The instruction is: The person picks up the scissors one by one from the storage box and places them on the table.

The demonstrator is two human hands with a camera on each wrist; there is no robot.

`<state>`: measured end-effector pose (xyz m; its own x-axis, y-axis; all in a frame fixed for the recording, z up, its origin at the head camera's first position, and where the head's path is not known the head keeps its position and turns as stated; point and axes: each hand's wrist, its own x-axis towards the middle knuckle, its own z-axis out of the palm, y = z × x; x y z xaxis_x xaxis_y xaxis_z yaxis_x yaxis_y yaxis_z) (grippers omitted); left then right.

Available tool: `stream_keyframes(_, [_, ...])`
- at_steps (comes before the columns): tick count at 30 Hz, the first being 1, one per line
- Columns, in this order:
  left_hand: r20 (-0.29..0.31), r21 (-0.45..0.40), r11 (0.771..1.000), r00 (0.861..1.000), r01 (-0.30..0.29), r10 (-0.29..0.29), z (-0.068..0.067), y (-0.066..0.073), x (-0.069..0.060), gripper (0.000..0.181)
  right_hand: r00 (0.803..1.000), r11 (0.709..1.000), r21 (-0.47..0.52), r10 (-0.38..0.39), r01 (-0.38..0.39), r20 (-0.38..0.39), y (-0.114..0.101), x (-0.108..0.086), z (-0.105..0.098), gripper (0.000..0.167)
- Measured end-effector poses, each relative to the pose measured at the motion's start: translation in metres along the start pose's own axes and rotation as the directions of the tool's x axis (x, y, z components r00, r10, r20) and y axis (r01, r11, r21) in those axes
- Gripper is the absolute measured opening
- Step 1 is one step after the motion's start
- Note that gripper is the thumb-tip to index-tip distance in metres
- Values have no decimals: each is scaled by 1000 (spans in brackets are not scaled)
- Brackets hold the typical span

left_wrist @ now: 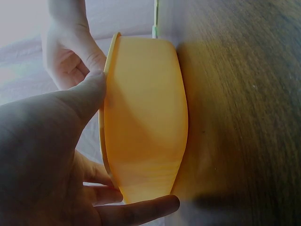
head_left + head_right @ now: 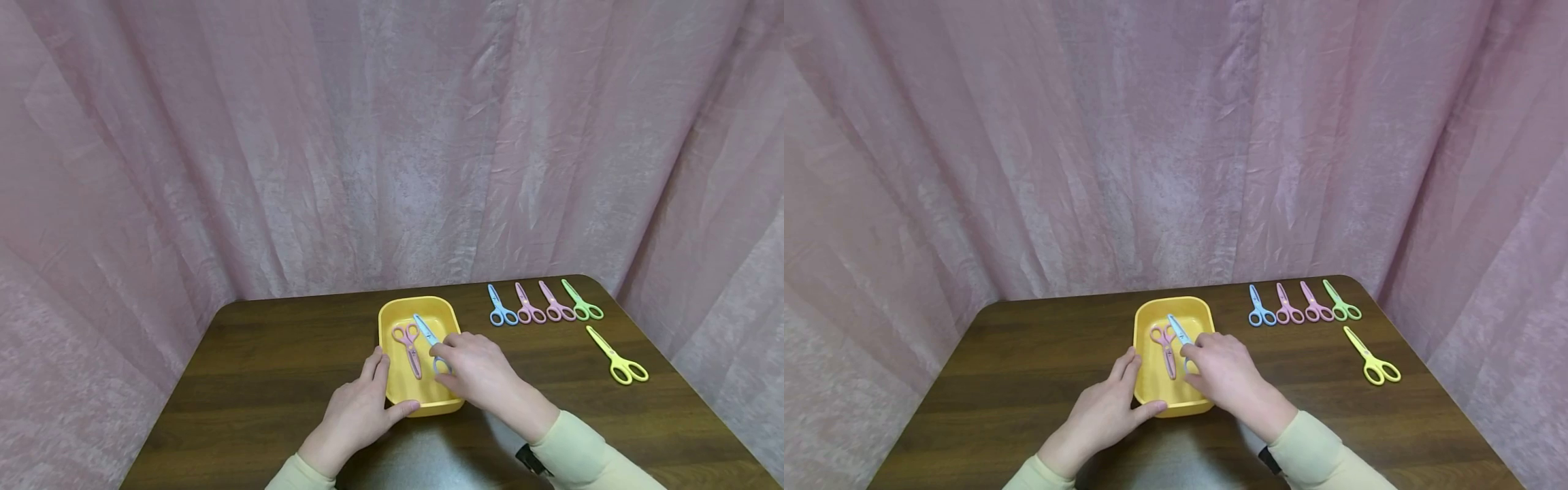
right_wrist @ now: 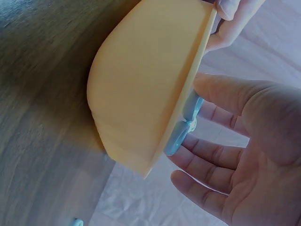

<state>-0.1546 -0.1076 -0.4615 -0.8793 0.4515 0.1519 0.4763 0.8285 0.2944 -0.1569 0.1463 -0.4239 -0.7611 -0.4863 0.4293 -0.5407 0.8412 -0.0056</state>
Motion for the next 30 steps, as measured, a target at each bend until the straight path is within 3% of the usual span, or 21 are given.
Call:
stream_keyframes(20, [-21, -1, 1000, 1000, -15, 15, 0, 1, -1, 103, 997, 996, -31, 79, -79, -11, 18, -13, -18, 40])
stream_keyframes(30, [0, -5, 1000, 1000, -3, 3, 2, -1, 2, 104, 994, 994, -36, 97, -99, -50, 31, -29, -28, 40])
